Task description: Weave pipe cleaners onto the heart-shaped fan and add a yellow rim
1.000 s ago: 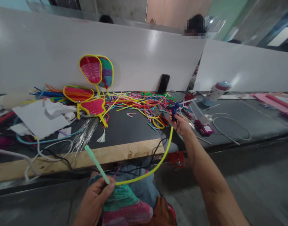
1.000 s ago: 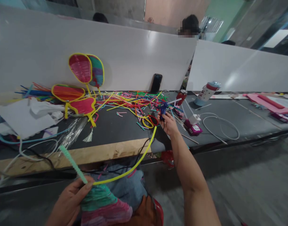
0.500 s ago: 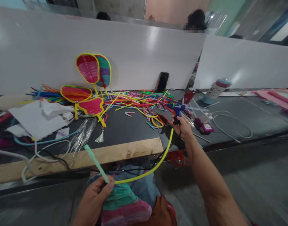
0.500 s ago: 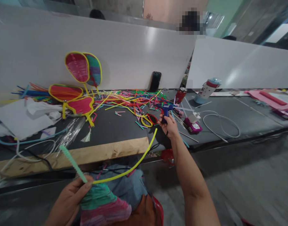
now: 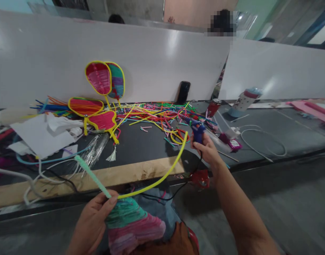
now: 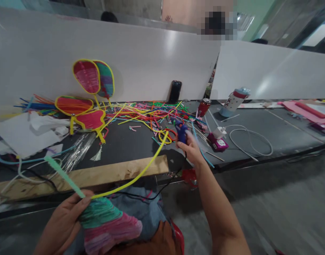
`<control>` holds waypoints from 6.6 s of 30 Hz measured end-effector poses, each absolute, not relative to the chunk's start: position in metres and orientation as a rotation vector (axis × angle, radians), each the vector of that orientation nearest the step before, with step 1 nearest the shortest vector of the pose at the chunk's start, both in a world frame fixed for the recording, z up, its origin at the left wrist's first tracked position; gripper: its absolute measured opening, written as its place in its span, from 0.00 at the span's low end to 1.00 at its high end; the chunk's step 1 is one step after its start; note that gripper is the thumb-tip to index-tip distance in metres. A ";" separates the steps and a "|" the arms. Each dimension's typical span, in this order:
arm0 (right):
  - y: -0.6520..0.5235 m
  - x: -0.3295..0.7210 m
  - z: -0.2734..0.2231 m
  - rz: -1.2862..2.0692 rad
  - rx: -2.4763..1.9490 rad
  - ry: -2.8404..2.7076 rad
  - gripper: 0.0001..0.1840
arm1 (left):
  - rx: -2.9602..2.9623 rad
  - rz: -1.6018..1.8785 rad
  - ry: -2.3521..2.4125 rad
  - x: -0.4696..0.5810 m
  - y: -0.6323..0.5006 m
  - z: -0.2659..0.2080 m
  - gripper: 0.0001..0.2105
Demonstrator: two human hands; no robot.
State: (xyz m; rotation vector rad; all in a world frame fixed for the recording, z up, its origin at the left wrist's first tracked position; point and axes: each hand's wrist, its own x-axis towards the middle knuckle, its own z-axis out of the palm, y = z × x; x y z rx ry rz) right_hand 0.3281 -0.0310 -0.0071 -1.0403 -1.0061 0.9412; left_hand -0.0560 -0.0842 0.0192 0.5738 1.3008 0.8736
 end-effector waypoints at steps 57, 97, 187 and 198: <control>-0.004 0.366 -0.002 -0.167 -1.922 -1.907 0.20 | 0.789 0.869 1.172 -0.058 -0.045 0.028 0.14; 0.034 0.199 0.018 0.504 -1.203 -2.136 0.10 | 1.048 0.243 0.848 -0.008 0.084 0.015 0.15; 0.036 0.194 0.016 0.295 -1.327 -2.592 0.03 | 1.155 0.091 0.840 0.001 0.082 0.004 0.10; 0.037 0.196 0.014 0.387 -1.344 -2.446 0.08 | 1.165 0.111 0.833 0.005 0.083 0.006 0.12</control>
